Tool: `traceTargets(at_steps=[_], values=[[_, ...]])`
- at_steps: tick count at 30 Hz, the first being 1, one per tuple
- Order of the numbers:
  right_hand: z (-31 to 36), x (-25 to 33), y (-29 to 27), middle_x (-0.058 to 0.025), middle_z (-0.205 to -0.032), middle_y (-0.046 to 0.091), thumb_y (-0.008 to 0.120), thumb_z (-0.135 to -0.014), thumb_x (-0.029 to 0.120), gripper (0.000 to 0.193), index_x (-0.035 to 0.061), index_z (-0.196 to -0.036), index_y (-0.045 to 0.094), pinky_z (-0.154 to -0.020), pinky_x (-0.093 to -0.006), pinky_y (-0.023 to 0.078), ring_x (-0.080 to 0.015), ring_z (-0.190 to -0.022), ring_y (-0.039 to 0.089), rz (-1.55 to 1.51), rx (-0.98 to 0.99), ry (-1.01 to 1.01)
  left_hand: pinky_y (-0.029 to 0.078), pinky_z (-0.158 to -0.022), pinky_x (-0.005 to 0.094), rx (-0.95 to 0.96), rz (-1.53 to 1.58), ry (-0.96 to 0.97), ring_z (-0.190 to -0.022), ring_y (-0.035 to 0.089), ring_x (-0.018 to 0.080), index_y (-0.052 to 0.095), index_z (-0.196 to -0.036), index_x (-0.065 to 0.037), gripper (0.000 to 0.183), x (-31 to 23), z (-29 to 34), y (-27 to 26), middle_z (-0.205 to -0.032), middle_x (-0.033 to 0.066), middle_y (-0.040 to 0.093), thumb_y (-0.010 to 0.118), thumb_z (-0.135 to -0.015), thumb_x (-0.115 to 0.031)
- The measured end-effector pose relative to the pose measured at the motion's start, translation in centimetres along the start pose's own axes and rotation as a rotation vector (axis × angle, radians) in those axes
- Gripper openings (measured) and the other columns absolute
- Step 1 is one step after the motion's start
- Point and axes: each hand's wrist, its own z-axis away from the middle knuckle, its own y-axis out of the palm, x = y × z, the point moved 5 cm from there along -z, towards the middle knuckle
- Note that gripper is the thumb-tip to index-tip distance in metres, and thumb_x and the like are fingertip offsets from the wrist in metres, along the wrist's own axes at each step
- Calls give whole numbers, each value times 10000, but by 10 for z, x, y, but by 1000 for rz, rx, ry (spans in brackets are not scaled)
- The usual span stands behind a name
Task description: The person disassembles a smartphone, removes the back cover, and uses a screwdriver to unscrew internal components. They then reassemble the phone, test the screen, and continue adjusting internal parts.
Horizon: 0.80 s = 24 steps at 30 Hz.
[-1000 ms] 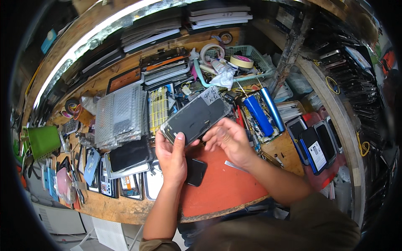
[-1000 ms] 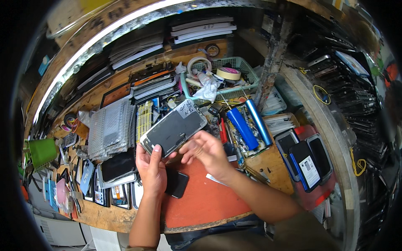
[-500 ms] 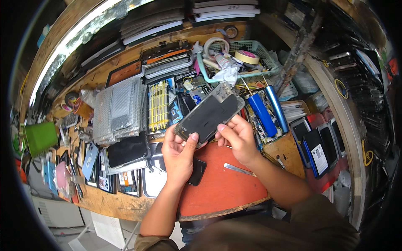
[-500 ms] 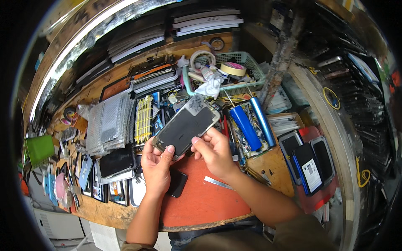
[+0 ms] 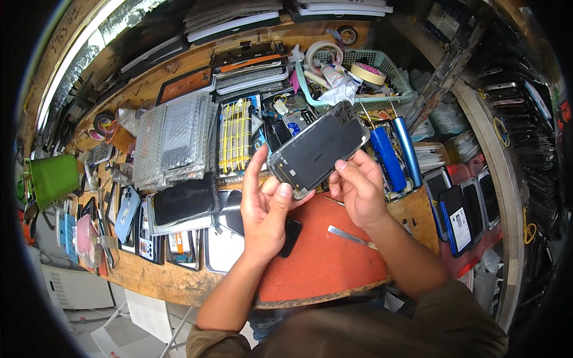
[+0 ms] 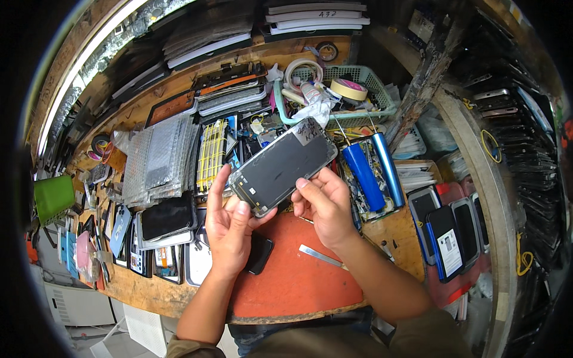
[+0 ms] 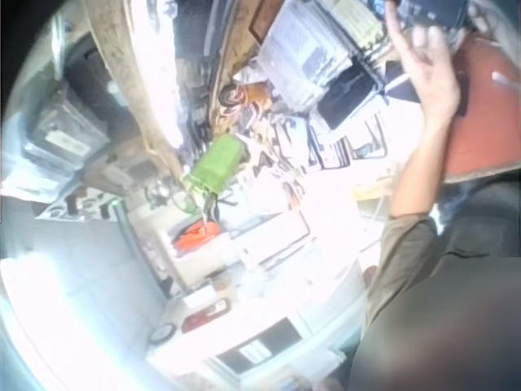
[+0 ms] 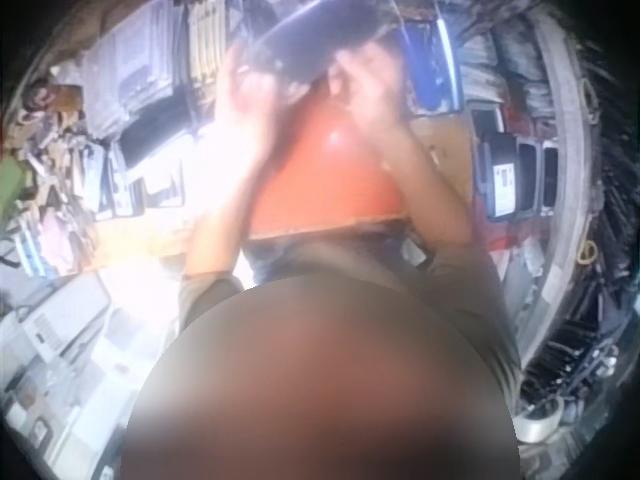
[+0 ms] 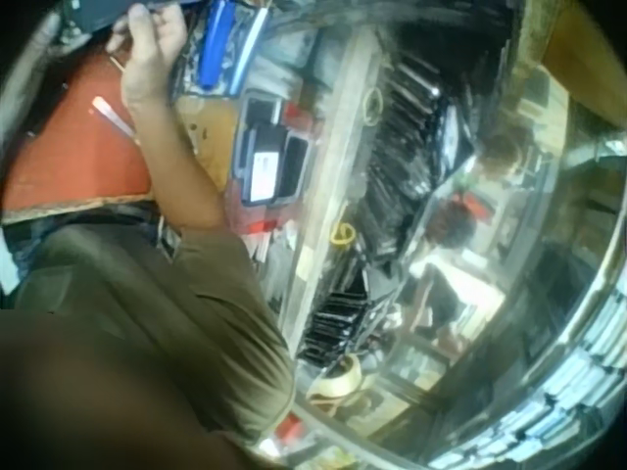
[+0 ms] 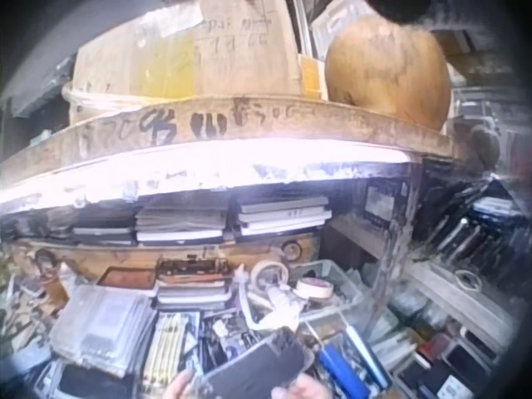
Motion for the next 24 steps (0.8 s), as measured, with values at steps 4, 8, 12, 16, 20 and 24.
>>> traceTargets(at_steps=[4, 8, 12, 16, 20, 24], values=[[-1, 2, -1, -65, -881, 692, 649, -1063, 117, 143, 25, -1171, 642, -626, -263, 509, -123, -674, 616, 16, 5, -9, 663, -1007, 485, 3, -39, -9, -1278, 705, 284, 201, -1711, -58, 663, 0, 0, 1, -1441, 195, 664, 548, -1148, -112], [0, 3, -1, -72, -883, 704, 666, -1067, 128, 144, 15, -1154, 643, -621, -257, 512, -122, -667, 626, 10, 9, -17, 671, -998, 490, -5, 3, -17, -1264, 714, 298, 240, -1682, -36, 604, 1, 0, -2, -1442, 204, 658, 526, -1154, -105], [1, 5, 1, -74, -888, 704, 661, -1066, 118, 139, 11, -1153, 642, -624, -254, 517, -119, -669, 625, 25, 11, -21, 685, -970, 516, -30, 3, -6, -1246, 724, 323, 302, -1628, -38, 515, 3, 0, -4, -1445, 200, 639, 505, -1162, -115], [2, 6, 2, -76, -895, 705, 655, -1060, 97, 131, 2, -1150, 639, -624, -250, 520, -112, -676, 627, 56, 3, -30, 703, -920, 529, -54, 10, 1, -1203, 745, 333, 370, -1545, -49, 409, 5, -1, -6, -1439, 195, 626, 497, -1170, -152], [3, 6, 4, -84, -901, 706, 661, -1051, 87, 140, -10, -1150, 639, -625, -251, 522, -106, -679, 628, 77, 3, -53, 723, -853, 509, -84, 49, -16, -1156, 764, 329, 429, -1448, -56, 312, 7, -2, -11, -1433, 198, 619, 487, -1180, -206], [4, 5, 5, -88, -897, 704, 671, -1046, 93, 167, -23, -1162, 646, -609, -245, 524, -97, -671, 625, 116, 15, -56, 729, -764, 434, -155, 62, -64, -1045, 796, 277, 502, -1350, -55, 254, 10, -2, -19, -1313, 174, 692, 497, -1181, -244]])
